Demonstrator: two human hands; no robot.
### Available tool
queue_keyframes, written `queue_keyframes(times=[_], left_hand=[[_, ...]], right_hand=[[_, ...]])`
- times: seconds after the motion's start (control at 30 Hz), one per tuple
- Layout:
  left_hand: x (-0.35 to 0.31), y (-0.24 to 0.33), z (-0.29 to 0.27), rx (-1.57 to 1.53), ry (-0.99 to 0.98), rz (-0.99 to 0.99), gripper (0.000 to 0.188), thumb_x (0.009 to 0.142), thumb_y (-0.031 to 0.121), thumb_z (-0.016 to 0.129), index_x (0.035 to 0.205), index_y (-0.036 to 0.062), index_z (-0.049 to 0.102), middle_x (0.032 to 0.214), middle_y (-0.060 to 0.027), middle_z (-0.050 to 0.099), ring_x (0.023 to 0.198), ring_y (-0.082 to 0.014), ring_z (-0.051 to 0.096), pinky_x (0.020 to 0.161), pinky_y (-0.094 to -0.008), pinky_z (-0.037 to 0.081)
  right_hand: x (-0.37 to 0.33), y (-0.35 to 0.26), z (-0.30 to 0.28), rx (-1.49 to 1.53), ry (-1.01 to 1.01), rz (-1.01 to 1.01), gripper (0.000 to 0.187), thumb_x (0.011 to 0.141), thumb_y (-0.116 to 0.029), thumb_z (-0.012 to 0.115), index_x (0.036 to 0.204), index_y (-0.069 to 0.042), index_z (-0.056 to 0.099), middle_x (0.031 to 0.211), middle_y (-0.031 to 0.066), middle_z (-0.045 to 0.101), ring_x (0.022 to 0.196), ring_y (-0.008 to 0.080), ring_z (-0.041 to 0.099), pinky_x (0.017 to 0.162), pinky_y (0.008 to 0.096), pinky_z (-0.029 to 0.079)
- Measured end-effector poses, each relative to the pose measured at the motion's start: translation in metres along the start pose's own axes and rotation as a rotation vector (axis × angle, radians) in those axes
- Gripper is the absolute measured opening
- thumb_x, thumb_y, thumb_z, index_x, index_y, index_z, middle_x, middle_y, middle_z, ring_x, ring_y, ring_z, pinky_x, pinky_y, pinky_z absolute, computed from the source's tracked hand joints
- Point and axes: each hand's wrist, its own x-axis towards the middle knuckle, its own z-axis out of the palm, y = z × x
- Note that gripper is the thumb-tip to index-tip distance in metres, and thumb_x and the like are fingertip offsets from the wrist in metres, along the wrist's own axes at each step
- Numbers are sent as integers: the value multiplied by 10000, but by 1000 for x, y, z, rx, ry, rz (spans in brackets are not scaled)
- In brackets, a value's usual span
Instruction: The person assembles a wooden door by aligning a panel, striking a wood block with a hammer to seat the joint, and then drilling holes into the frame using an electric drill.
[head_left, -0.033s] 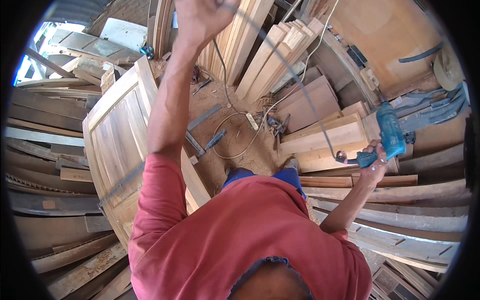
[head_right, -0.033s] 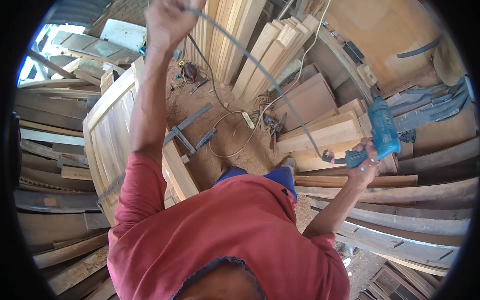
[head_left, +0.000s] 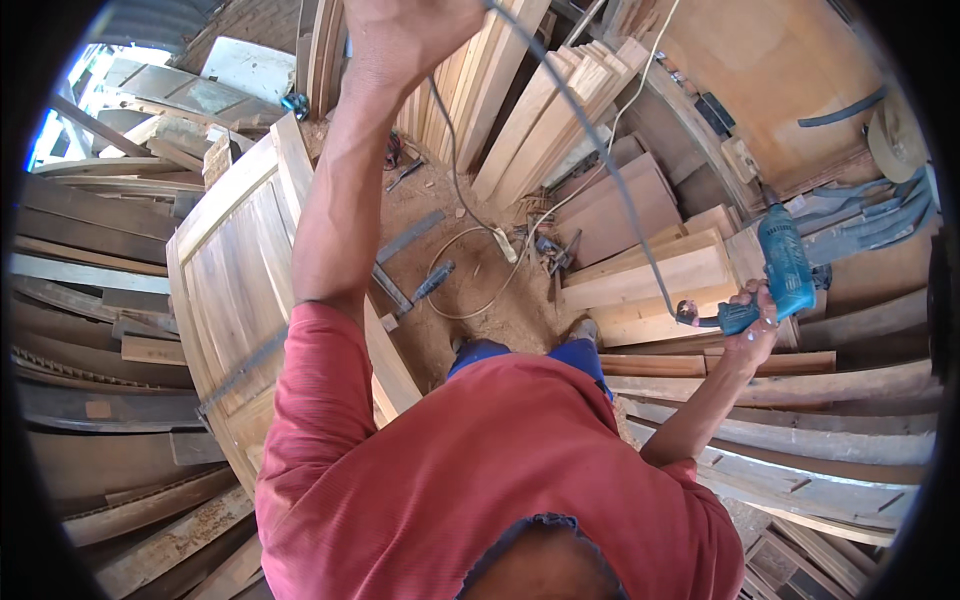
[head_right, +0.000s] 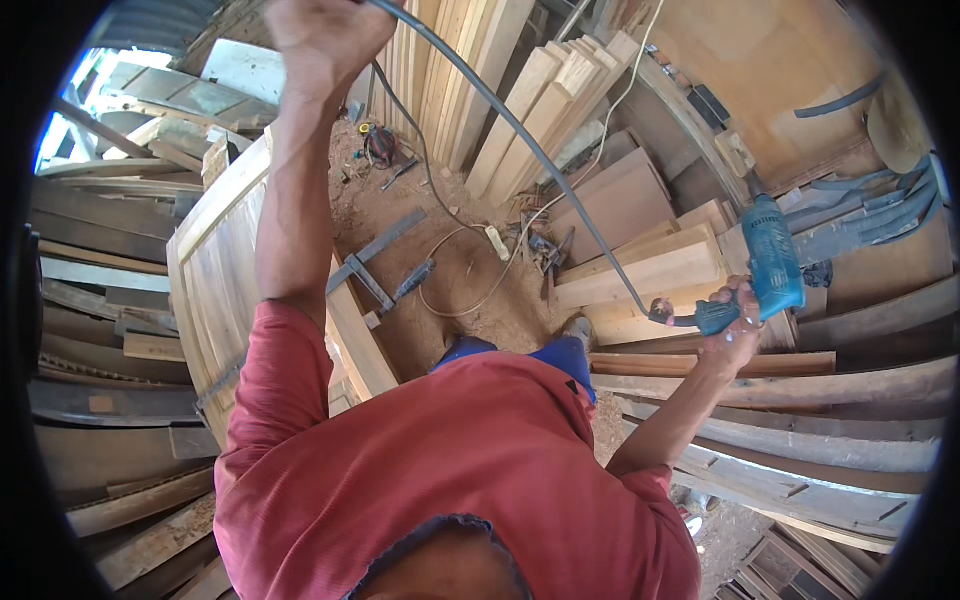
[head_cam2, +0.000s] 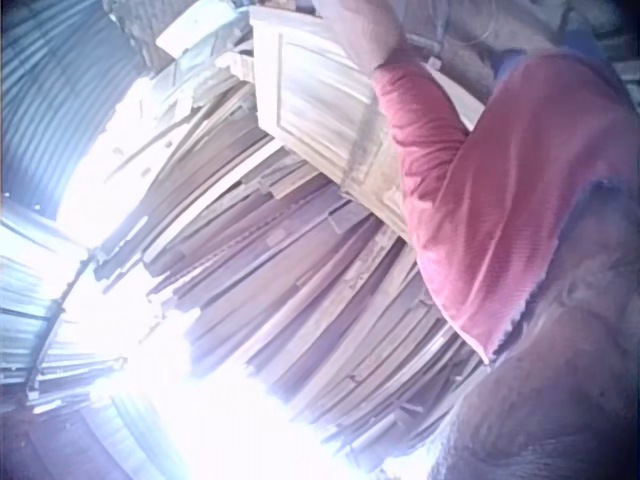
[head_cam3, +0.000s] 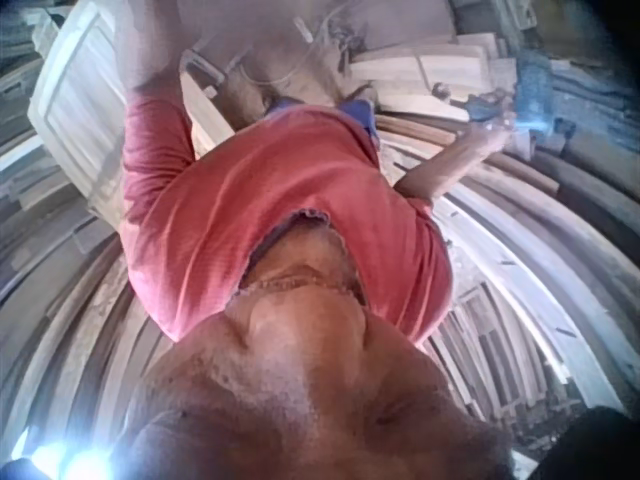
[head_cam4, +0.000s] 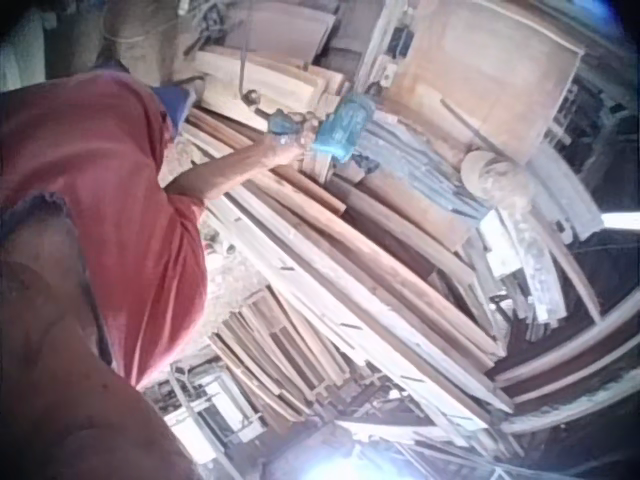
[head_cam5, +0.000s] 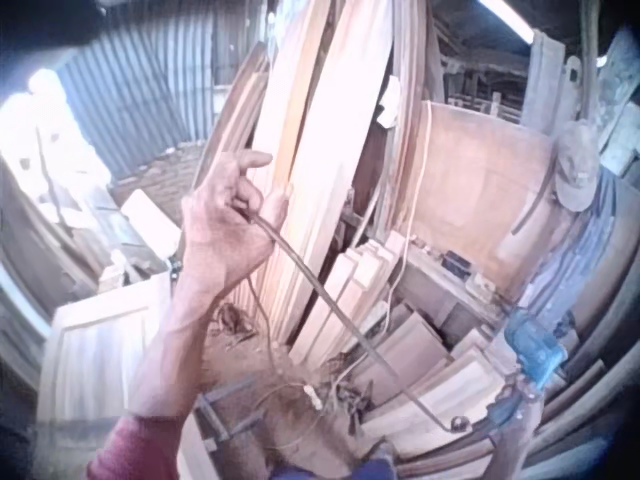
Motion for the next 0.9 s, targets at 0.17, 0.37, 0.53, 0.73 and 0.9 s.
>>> queue_keyframes(times=[0.17,0.37,0.53,0.73,0.9], left_hand=[[-123,30,54,-223,-495,-590,351,986,332,573,1073,-7,591,643,-167,577,625,-301,622,561,-437,493],[-455,4,65,-174,-1113,-871,297,903,350,579,957,79,686,924,-256,692,901,-465,671,796,-541,529],[-422,-38,68,-141,-1101,-764,276,896,363,621,952,98,676,921,-262,686,898,-489,651,768,-538,528],[-221,-24,43,-493,-166,-1024,291,950,266,700,781,62,580,641,-15,506,624,-81,491,559,-314,457],[-174,22,19,-613,69,-764,208,953,177,686,793,81,594,728,11,575,651,-76,509,562,-280,439]], right_hand=[[-11,6,4,-122,105,-46,278,862,-25,671,1130,-31,598,866,52,611,697,136,588,610,261,506],[-39,26,-28,-360,87,-80,315,799,-104,720,1083,5,639,819,52,620,660,138,579,579,269,461],[-46,39,-9,-468,137,48,298,797,-95,739,1066,16,673,915,90,690,638,127,595,552,247,454],[-35,56,34,-359,-27,152,303,848,-104,738,1116,23,676,993,103,694,652,134,610,575,247,491],[-22,59,74,-301,-117,110,282,860,-115,730,1101,10,654,871,65,651,647,135,596,572,260,481]])
